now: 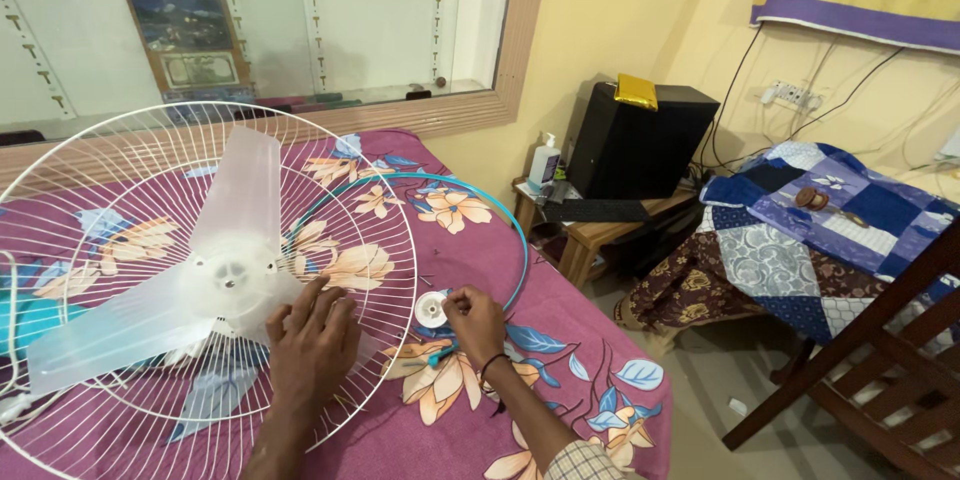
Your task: The person disassembles a table fan by removing the front grille, unscrewing the blade hub, and detaching the fan blades. They then use a screwdriver to remove screws from the fan motor housing.
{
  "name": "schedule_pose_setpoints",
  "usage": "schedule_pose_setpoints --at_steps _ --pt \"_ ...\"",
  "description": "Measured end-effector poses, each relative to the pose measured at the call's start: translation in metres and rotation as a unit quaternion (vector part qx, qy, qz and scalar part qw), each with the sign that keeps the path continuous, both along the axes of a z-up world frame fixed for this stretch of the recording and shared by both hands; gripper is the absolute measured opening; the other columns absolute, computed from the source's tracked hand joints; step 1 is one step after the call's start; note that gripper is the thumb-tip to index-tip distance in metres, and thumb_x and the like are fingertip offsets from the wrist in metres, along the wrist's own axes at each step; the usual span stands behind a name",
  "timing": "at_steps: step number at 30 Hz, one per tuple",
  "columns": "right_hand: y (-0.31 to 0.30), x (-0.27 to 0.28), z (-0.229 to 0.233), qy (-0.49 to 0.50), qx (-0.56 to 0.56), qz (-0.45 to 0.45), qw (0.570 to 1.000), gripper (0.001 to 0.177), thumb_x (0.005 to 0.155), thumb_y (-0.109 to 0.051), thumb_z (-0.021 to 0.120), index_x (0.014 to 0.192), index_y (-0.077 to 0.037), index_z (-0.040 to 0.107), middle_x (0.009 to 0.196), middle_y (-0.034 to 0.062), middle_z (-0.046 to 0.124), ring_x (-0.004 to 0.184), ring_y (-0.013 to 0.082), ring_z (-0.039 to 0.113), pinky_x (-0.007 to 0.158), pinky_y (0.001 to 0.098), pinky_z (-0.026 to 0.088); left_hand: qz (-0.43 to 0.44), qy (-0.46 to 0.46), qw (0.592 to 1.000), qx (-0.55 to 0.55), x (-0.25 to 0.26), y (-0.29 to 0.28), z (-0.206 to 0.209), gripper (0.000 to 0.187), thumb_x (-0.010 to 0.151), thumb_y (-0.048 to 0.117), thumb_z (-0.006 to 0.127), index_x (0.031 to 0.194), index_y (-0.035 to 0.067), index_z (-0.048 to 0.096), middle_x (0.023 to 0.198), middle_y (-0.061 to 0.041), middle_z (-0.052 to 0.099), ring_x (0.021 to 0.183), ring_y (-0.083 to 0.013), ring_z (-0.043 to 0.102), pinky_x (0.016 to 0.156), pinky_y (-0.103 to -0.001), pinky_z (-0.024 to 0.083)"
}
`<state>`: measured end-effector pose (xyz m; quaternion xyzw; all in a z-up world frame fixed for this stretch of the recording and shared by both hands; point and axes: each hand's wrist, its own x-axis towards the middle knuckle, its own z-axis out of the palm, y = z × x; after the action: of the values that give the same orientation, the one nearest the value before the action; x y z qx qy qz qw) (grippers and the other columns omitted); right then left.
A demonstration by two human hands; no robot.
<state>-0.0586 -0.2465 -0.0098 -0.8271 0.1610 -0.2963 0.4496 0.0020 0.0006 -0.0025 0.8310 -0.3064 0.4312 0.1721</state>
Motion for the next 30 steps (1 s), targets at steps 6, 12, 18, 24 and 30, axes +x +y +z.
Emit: schedule_pose_setpoints --at_steps 6,12,18,24,30 --pt "0.002 0.006 -0.004 0.06 -0.058 -0.021 0.996 0.022 0.083 -0.029 0.072 0.091 -0.008 0.076 0.079 0.0069 0.078 0.07 0.0223 0.076 0.063 0.0357 0.056 0.003 -0.011 1.0 0.0 -0.002 -0.001 -0.001 0.02 0.091 0.026 0.066 0.107 0.017 0.073 0.124 0.003 0.071 0.137 -0.0145 0.051 0.108 -0.043 0.031" --pt "-0.001 0.005 -0.011 0.036 -0.056 -0.005 0.998 0.026 0.089 -0.029 0.07 0.095 -0.005 0.075 0.076 0.0116 0.077 0.069 0.0251 0.076 0.063 0.0366 0.055 -0.003 -0.007 1.0 -0.003 -0.006 -0.001 0.005 0.019 0.088 0.025 0.068 0.104 0.016 0.072 0.124 0.002 0.071 0.137 -0.0153 0.051 0.106 -0.043 0.03" --pt "0.003 -0.006 -0.007 -0.047 -0.076 0.0 0.996 0.016 0.086 -0.016 0.071 0.095 -0.003 0.074 0.08 0.0109 0.074 0.068 0.0232 0.07 0.065 0.0361 0.054 -0.006 -0.018 1.0 -0.016 -0.014 0.0 0.014 0.017 0.087 0.021 0.069 0.103 0.016 0.071 0.122 0.003 0.07 0.137 -0.0153 0.052 0.105 -0.042 0.031" --pt "0.026 -0.025 0.015 -0.135 -0.054 0.02 0.989 0.013 0.091 -0.012 0.066 0.098 -0.004 0.074 0.088 0.0072 0.072 0.082 0.019 0.067 0.076 0.033 0.052 -0.059 -0.037 0.994 -0.08 -0.014 0.003 0.012 0.024 0.087 0.016 0.072 0.111 0.014 0.07 0.122 0.001 0.07 0.134 -0.0173 0.055 0.105 -0.042 0.033" --pt "0.065 -0.04 0.052 -0.199 -0.097 0.052 0.974 0.013 0.094 -0.012 0.067 0.098 -0.003 0.075 0.084 0.0055 0.068 0.081 0.0186 0.061 0.075 0.0338 0.051 -0.099 -0.065 0.984 -0.133 -0.009 0.008 0.01 0.032 0.085 0.01 0.073 0.116 0.01 0.066 0.129 -0.009 0.068 0.132 -0.0256 0.056 0.109 -0.046 0.041"
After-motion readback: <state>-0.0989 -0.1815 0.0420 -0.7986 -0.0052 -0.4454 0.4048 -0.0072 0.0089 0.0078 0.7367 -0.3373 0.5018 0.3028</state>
